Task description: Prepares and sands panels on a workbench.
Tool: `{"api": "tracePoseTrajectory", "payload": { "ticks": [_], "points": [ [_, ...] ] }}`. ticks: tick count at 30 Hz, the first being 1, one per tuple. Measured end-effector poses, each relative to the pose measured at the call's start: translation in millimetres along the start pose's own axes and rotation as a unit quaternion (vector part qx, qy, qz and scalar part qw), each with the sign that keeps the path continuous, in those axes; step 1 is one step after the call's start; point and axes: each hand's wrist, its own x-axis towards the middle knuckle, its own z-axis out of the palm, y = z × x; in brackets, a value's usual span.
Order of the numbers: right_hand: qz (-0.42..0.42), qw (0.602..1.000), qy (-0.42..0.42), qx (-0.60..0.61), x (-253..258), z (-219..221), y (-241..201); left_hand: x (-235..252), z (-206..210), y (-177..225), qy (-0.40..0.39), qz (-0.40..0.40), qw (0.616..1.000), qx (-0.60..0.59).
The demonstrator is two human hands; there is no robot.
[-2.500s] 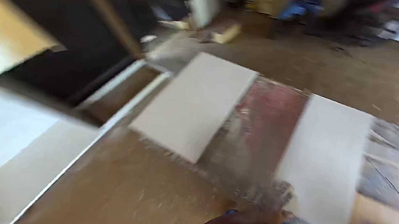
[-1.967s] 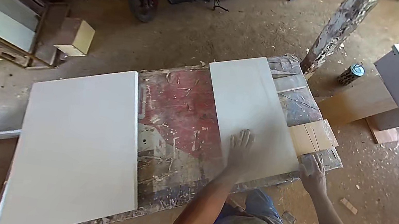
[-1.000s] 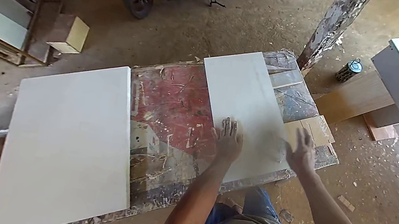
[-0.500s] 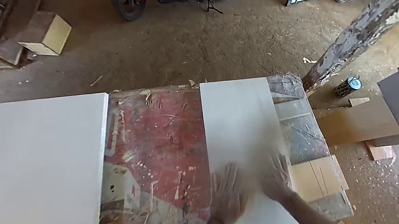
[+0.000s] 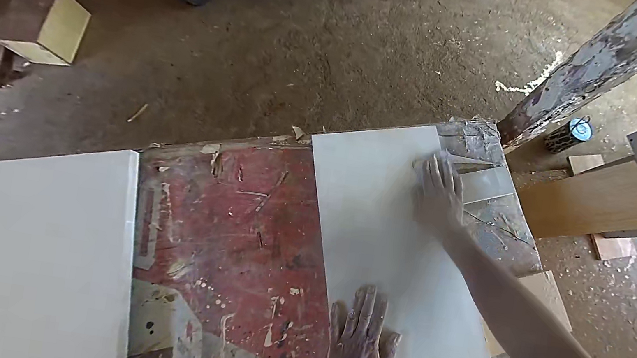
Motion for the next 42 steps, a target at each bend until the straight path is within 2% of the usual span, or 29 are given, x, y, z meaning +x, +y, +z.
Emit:
{"api": "tracePoseTrajectory", "payload": {
  "ticks": [3,5,7,10,14,16,18,20,22,23,24,25,26,28,31,35,37,39,40,42],
  "points": [
    [-0.020,0.998,-0.056,-0.023,-84.8,-23.4,3.9,2.2,-2.8,-1.0,0.002,-0.007,1.000,-0.013],
    [-0.061,0.996,-0.069,-0.022,-97.7,-22.7,14.8,0.8,-2.9,0.3,0.000,-0.009,1.000,-0.018],
    [-0.087,0.991,-0.103,-0.018,-75.1,-13.8,21.2,1.5,-2.3,1.1,-0.007,-0.011,1.000,-0.018],
    [-0.102,0.993,-0.051,-0.006,-3.6,8.0,18.7,4.6,-1.7,1.4,-0.018,-0.015,1.000,-0.016],
    [-0.029,0.999,-0.044,0.009,90.3,8.4,2.6,5.2,-4.0,1.4,-0.016,-0.009,1.000,-0.009],
    [-0.027,0.999,-0.025,0.007,84.9,12.7,1.2,3.1,-5.2,2.0,-0.022,-0.010,1.000,-0.011],
    [-0.062,0.998,-0.005,0.010,18.2,9.0,3.0,2.5,-5.9,2.0,-0.026,-0.010,1.000,-0.015],
    [-0.086,0.996,-0.018,0.011,-113.5,-1.4,6.7,1.9,-5.7,2.1,-0.022,-0.010,0.999,-0.022],
    [-0.073,0.996,-0.049,0.014,-253.0,-2.3,15.2,3.5,-4.1,-1.2,-0.019,-0.008,0.999,-0.035],
    [-0.069,0.996,-0.063,0.010,-305.8,-3.6,20.3,2.5,-3.3,-0.7,-0.018,-0.010,0.999,-0.041],
    [-0.071,0.995,-0.067,0.002,-338.3,-4.3,25.5,1.6,-3.2,0.7,-0.020,-0.012,0.999,-0.043],
    [-0.079,0.995,-0.064,-0.005,-346.2,-4.1,29.9,2.5,-3.5,1.8,-0.020,-0.015,0.999,-0.043],
    [-0.087,0.994,-0.064,-0.006,-335.6,-4.3,30.4,3.5,-4.6,1.8,-0.021,-0.015,0.999,-0.042],
    [-0.095,0.992,-0.085,-0.001,-275.7,-6.9,23.9,7.1,-4.8,-1.5,-0.011,-0.012,0.999,-0.043],
    [-0.085,0.990,-0.110,-0.012,-144.1,-9.0,11.8,5.0,-4.5,0.3,-0.013,-0.014,0.999,-0.041],
    [-0.054,0.998,-0.043,-0.006,60.5,11.9,5.4,4.1,-3.4,-0.3,-0.013,-0.015,0.999,-0.030],
    [-0.015,0.999,-0.041,0.001,135.1,8.6,1.7,4.2,-1.3,-1.0,-0.006,-0.015,1.000,-0.023],
    [0.005,0.999,-0.043,0.003,156.8,4.2,-5.7,3.0,-1.6,-1.7,-0.007,-0.019,1.000,-0.021],
    [-0.002,0.999,-0.035,0.006,141.9,5.8,-5.2,1.5,-1.8,-1.7,-0.008,-0.018,1.000,-0.021],
    [-0.048,0.999,-0.004,0.010,61.7,8.2,-0.5,1.2,-3.3,-0.4,-0.013,-0.019,1.000,-0.019]
  ]
}}
